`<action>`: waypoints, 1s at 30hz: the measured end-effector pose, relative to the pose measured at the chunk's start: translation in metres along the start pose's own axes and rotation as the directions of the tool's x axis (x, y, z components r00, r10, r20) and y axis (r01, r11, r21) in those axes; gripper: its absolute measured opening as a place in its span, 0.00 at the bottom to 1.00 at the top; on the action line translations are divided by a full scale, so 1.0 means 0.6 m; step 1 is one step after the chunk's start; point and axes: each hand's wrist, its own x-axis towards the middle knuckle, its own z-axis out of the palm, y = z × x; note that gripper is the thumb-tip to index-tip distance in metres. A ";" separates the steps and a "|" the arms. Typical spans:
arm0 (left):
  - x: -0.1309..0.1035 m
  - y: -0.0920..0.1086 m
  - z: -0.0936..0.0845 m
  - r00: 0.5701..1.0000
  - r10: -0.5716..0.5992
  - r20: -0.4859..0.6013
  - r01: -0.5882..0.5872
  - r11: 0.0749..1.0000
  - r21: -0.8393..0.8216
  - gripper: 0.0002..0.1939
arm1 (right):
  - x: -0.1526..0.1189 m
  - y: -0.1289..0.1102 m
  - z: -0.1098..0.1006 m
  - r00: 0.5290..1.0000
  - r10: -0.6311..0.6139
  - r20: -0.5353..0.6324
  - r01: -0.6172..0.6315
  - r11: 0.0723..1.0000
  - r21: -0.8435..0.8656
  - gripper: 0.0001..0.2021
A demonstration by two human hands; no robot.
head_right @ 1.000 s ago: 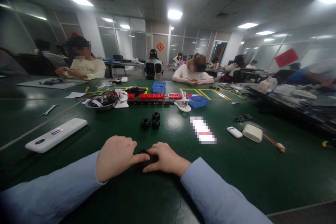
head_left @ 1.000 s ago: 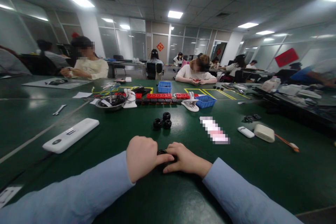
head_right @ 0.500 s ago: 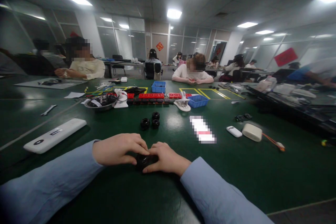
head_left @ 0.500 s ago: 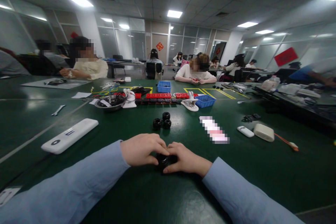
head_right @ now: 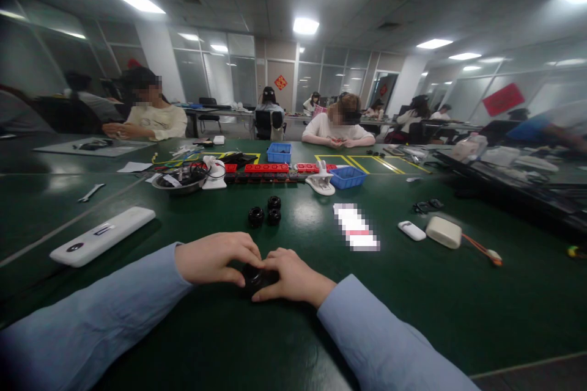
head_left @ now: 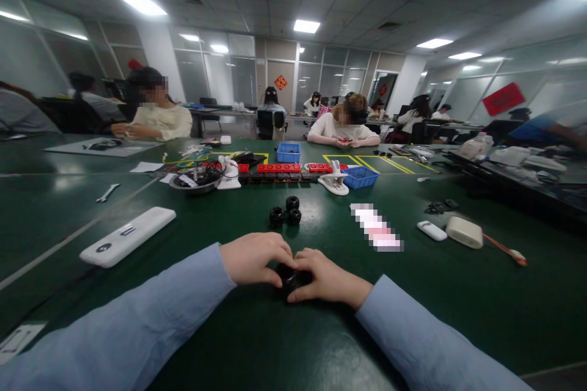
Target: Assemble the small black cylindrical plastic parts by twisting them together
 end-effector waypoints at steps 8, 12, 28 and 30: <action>0.002 0.012 0.003 0.995 -0.099 -0.027 0.101 0.991 0.090 0.17 | 0.000 0.002 0.002 1.000 -0.002 -0.005 0.002 1.000 -0.003 0.21; 0.002 0.024 0.009 0.982 -0.169 -0.079 0.178 0.975 0.131 0.18 | 0.001 0.005 0.005 1.000 -0.006 -0.014 0.006 1.000 -0.004 0.19; 0.014 0.077 0.028 0.896 -0.398 -0.196 0.442 0.837 0.323 0.22 | 0.004 0.007 0.008 1.000 0.000 -0.027 -0.001 0.999 -0.033 0.17; 0.015 0.078 0.032 0.891 -0.401 -0.212 0.452 0.829 0.330 0.23 | 0.005 0.008 0.009 0.999 -0.009 -0.035 0.007 0.999 -0.036 0.17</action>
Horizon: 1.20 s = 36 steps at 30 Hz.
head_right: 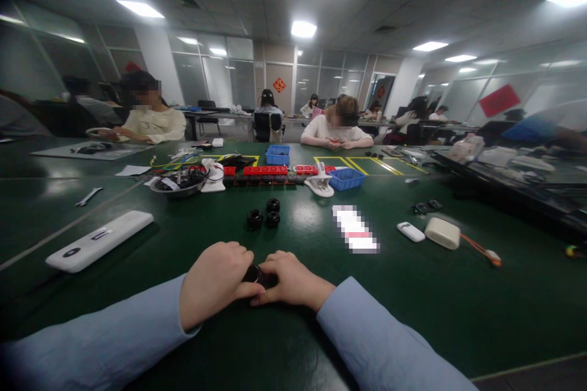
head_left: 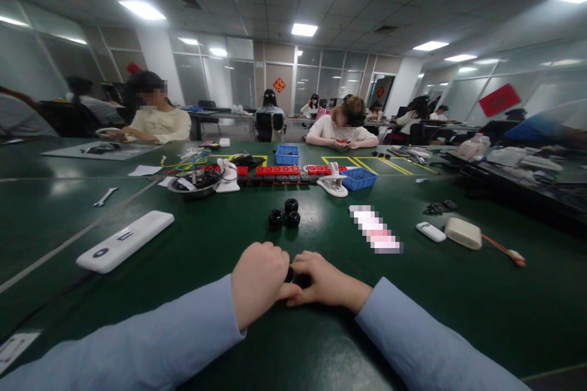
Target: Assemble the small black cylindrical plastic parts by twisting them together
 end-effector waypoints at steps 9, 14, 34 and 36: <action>0.001 0.012 0.026 0.982 -0.094 -0.161 0.099 0.995 0.021 0.28 | 0.001 0.004 0.004 1.000 -0.005 -0.004 0.005 1.000 -0.011 0.18; 0.002 0.010 0.021 0.987 -0.130 -0.095 0.133 0.991 0.027 0.35 | 0.001 0.003 0.003 1.000 -0.012 0.002 0.012 1.000 -0.009 0.17; 0.021 -0.062 0.011 0.826 0.562 -0.045 -0.517 0.722 -0.460 0.20 | -0.008 0.001 -0.021 0.988 -0.122 0.095 0.111 0.987 0.116 0.14; 0.023 -0.060 0.013 0.830 0.556 -0.040 -0.516 0.739 -0.434 0.21 | -0.008 0.005 -0.017 0.988 -0.130 0.085 0.120 0.986 0.115 0.15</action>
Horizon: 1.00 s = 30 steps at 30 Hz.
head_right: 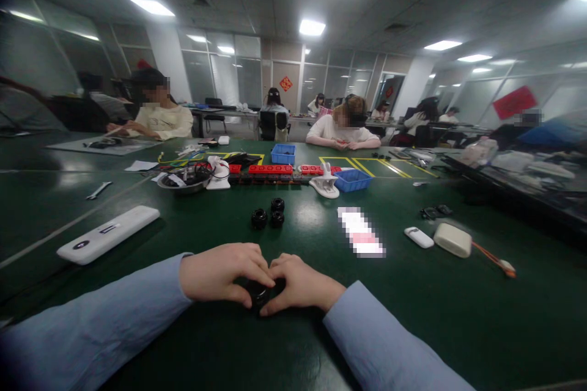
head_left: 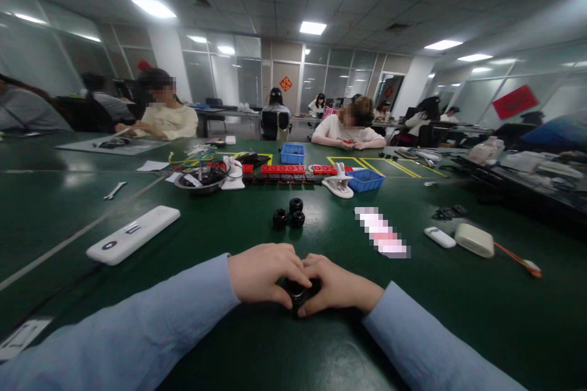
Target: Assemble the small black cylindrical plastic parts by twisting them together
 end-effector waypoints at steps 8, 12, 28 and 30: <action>0.004 0.003 0.002 0.997 -0.076 0.001 0.076 0.996 0.045 0.23 | -0.002 0.007 0.007 0.999 0.041 -0.001 -0.041 0.999 -0.019 0.19; 0.004 0.006 0.004 0.994 -0.106 -0.017 0.107 0.992 0.062 0.23 | -0.003 0.005 0.006 0.999 0.045 0.002 -0.045 0.999 -0.013 0.19; 0.007 0.039 0.006 0.954 -0.292 -0.067 0.299 0.935 0.191 0.22 | -0.003 0.000 0.006 0.999 0.036 -0.038 -0.036 0.999 0.008 0.17; 0.008 0.049 0.007 0.936 -0.345 -0.071 0.352 0.911 0.214 0.23 | -0.003 0.001 0.007 0.998 0.037 -0.044 -0.037 0.999 0.006 0.17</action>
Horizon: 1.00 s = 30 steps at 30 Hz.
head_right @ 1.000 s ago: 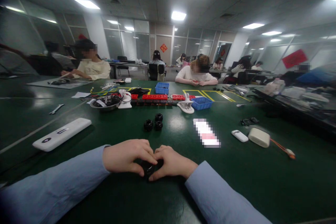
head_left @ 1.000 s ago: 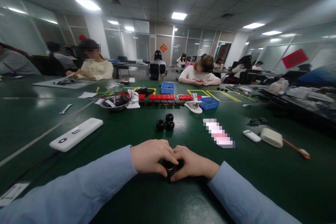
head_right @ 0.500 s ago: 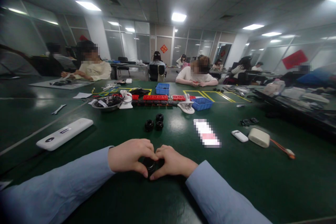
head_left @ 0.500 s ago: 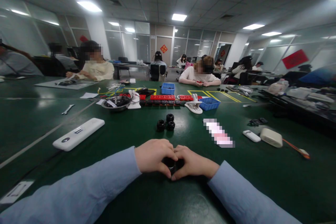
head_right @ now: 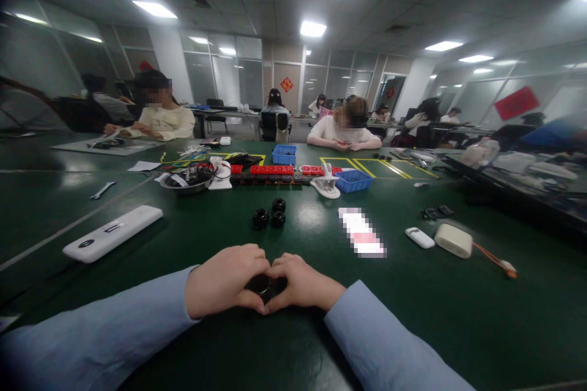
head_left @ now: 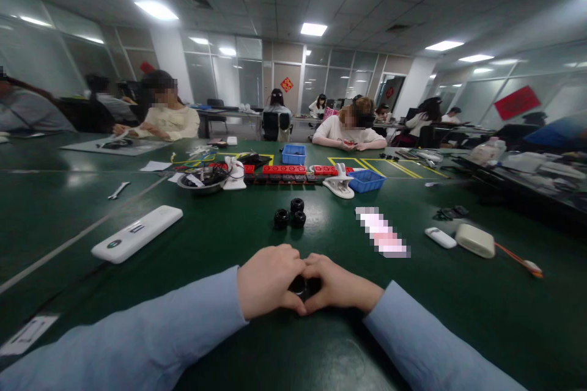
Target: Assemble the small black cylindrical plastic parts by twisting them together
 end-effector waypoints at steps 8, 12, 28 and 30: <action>0.005 0.018 0.012 0.988 -0.141 -0.061 0.143 0.989 0.046 0.23 | 0.002 0.003 0.004 1.000 -0.020 -0.023 0.020 1.000 -0.023 0.16; 0.005 0.022 0.016 0.981 -0.185 -0.054 0.189 0.980 0.068 0.23 | 0.001 0.003 0.004 1.000 -0.014 -0.020 0.013 0.999 -0.033 0.16; 0.012 0.021 0.030 0.931 -0.336 -0.142 0.351 0.930 0.104 0.39 | 0.010 0.008 0.020 0.993 0.059 -0.098 -0.069 0.993 -0.096 0.16; 0.009 0.017 0.023 0.934 -0.337 -0.120 0.349 0.932 0.099 0.39 | 0.010 0.008 0.018 0.995 0.051 -0.089 -0.059 0.995 -0.086 0.16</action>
